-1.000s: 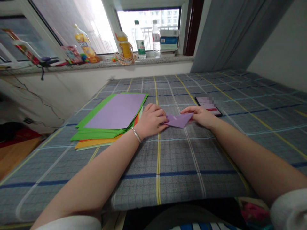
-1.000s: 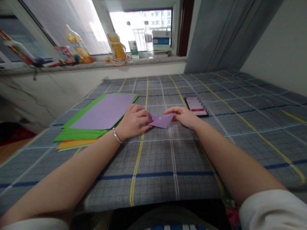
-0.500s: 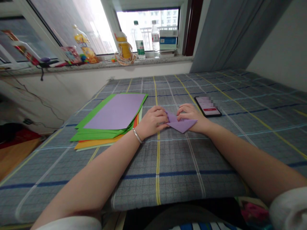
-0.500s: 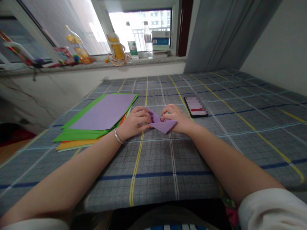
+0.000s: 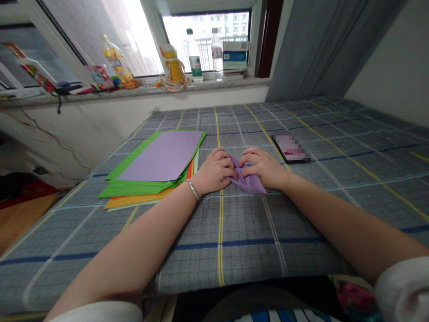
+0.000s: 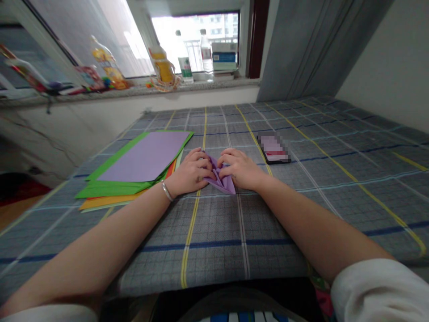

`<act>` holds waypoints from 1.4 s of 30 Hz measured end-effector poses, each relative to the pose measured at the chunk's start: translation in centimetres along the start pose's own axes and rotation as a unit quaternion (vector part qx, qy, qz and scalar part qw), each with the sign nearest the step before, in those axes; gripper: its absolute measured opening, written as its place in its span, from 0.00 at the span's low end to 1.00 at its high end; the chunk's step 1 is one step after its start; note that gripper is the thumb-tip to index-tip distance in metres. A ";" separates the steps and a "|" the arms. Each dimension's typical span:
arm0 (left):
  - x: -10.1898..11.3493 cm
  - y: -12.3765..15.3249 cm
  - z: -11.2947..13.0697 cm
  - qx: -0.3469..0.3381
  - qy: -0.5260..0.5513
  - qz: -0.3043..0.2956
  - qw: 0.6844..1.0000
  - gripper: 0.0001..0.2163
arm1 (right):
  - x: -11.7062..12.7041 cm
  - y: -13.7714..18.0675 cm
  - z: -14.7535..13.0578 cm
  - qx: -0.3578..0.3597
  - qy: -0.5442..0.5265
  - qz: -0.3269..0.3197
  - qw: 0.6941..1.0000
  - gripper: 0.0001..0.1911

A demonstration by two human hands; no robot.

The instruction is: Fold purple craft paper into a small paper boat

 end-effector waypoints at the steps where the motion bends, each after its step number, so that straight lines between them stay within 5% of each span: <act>1: 0.0 0.0 -0.1 0.007 0.003 0.004 1.000 0.07 | 0.1 -0.1 -0.2 0.001 -0.003 0.001 1.000 0.09; 42: -0.1 -0.8 1.7 -0.019 0.047 -0.027 0.998 0.08 | 0.5 -0.6 -2.1 0.005 -0.029 -0.035 0.999 0.10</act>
Point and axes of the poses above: each hand's wrist, its own y-axis away from the middle knuckle, its own x-axis out of the back of the hand, z = x × y, the point moved 8 cm from there along -y, towards the middle knuckle, and after that the axes turned 7 degrees about z, right-handed, at the moved point
